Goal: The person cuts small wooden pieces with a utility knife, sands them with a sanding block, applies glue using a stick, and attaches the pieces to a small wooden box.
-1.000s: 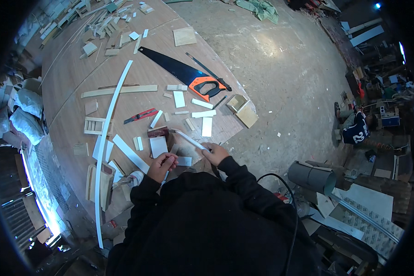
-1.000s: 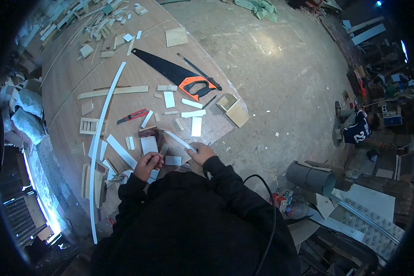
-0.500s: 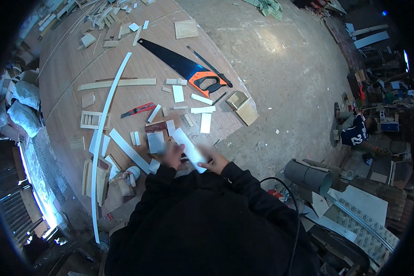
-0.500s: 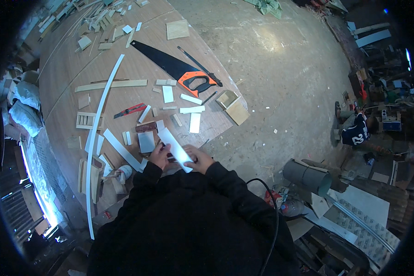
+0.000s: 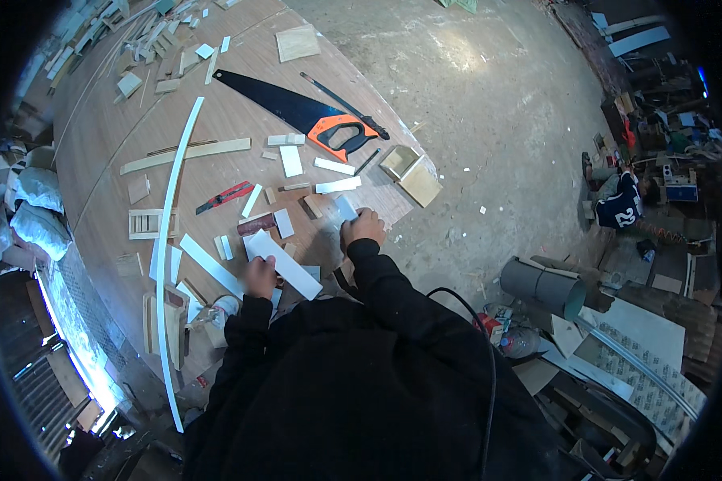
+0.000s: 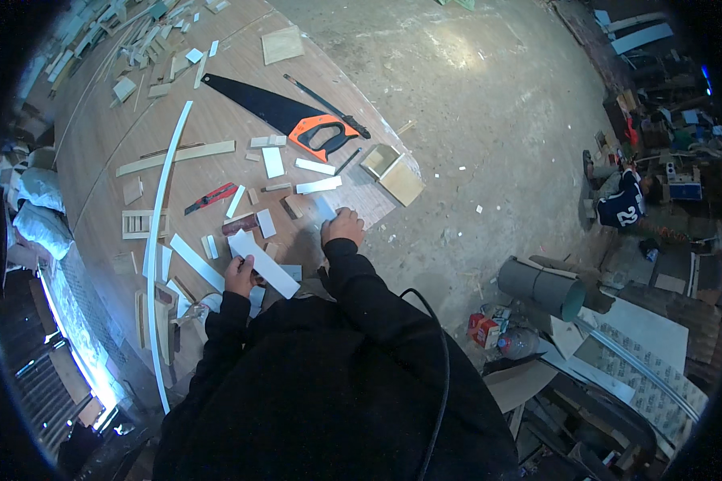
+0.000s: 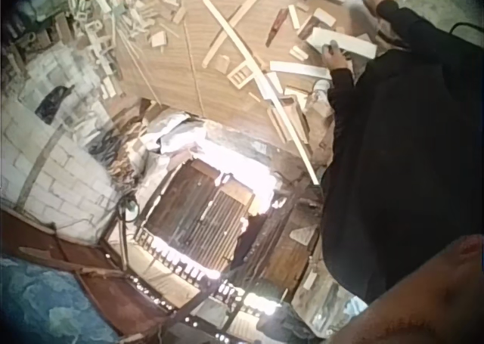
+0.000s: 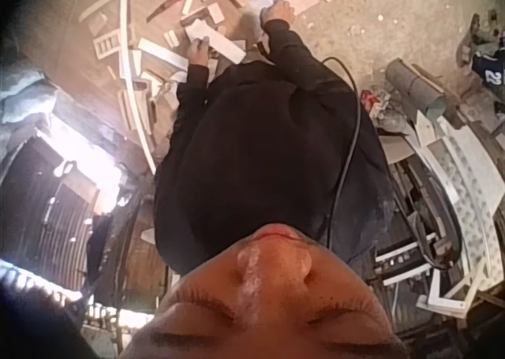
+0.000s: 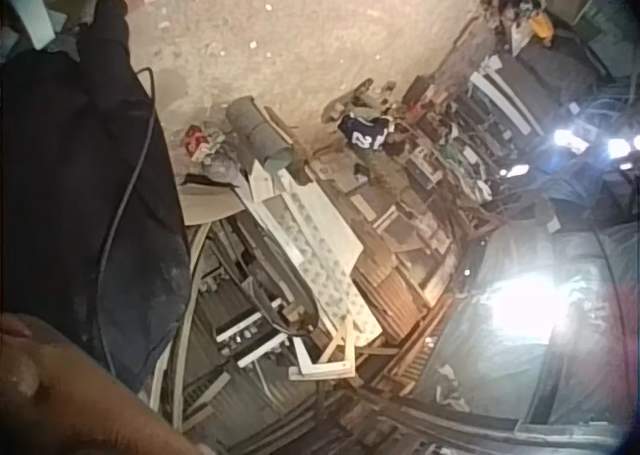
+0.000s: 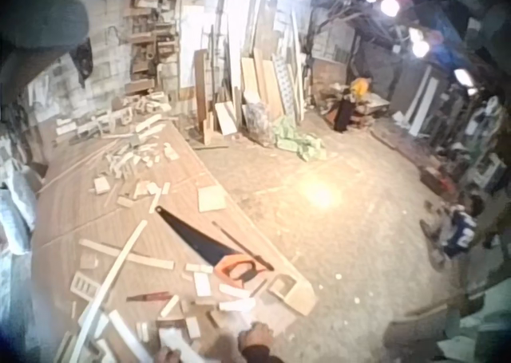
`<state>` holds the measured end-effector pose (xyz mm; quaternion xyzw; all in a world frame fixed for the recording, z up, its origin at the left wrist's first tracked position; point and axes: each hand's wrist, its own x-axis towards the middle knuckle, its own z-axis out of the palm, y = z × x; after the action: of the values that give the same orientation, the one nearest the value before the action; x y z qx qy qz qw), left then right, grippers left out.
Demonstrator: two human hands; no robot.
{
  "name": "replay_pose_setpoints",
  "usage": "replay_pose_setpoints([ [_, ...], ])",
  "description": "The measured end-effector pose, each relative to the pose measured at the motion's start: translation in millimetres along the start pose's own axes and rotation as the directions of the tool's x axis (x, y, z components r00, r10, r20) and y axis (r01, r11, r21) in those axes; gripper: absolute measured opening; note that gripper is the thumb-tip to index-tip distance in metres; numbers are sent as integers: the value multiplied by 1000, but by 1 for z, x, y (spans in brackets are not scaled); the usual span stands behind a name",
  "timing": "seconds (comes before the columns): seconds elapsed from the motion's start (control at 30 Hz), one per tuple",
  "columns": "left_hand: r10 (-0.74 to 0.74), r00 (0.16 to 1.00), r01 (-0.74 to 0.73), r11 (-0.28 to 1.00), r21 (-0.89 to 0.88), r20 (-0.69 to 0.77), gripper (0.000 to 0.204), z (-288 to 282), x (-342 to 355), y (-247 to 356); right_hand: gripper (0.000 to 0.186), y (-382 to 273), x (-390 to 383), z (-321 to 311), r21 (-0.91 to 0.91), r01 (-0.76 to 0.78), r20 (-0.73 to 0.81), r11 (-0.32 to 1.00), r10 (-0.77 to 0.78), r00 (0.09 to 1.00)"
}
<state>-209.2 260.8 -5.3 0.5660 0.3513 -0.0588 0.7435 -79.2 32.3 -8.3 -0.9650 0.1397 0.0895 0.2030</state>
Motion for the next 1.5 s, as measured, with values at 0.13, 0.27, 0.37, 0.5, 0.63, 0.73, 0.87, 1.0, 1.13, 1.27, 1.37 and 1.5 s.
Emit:
replay_pose_setpoints([
  [0.13, -148, 988, 141, 979, 148, 39, 20, 33, -2, 21, 24, 49, -2, -16, 471, -26, 49, 882, 3, 999],
  [0.27, -62, 997, 52, 980, 194, 44, 21, 60, 20, -7, 25, 119, 31, -47, 429, 0, -153, 903, 73, 985],
  [0.37, -3, 997, -17, 968, 250, 81, 19, 75, 34, -23, 27, 140, 57, -77, 454, -15, -161, 891, 98, 982],
  [0.5, 21, 999, -34, 889, 456, 35, 18, 90, 51, -35, 28, 159, 78, -96, 394, -23, -141, 919, 85, 986],
  [0.63, 86, 976, 8, 903, 429, -198, 26, 104, 45, -28, 23, 163, 92, -95, 414, 110, -133, 903, -60, 989],
  [0.73, 599, 783, -251, 548, 798, -165, 26, 118, 37, -15, 22, 172, 96, -94, 406, 148, -101, 902, -117, 988],
  [0.87, 487, 847, -353, 814, 461, -213, 19, 159, 18, -20, 22, 179, 103, -97, 432, 159, -98, 888, -129, 987],
  [1.0, 294, 953, -266, 926, 269, -69, 23, 215, 14, -31, 22, 184, 105, -92, 486, 222, -95, 846, -201, 975],
  [1.13, 296, 950, -311, 928, 204, 100, 22, 268, 39, -51, 17, 173, 105, -90, 416, 339, -135, 844, -312, 941],
  [1.27, 114, 980, -134, 984, 115, 162, 21, 307, 60, -55, 14, 173, 105, -86, 428, 355, -122, 831, -336, 934],
  [1.37, 159, 977, -183, 967, 178, 140, 20, 320, 73, -54, 14, 179, 108, -78, 453, 379, -150, 807, -350, 925],
  [1.5, 151, 984, -162, 981, 111, 98, 20, 330, 81, -54, 14, 172, 109, -83, 361, 435, -139, 825, -414, 900],
])
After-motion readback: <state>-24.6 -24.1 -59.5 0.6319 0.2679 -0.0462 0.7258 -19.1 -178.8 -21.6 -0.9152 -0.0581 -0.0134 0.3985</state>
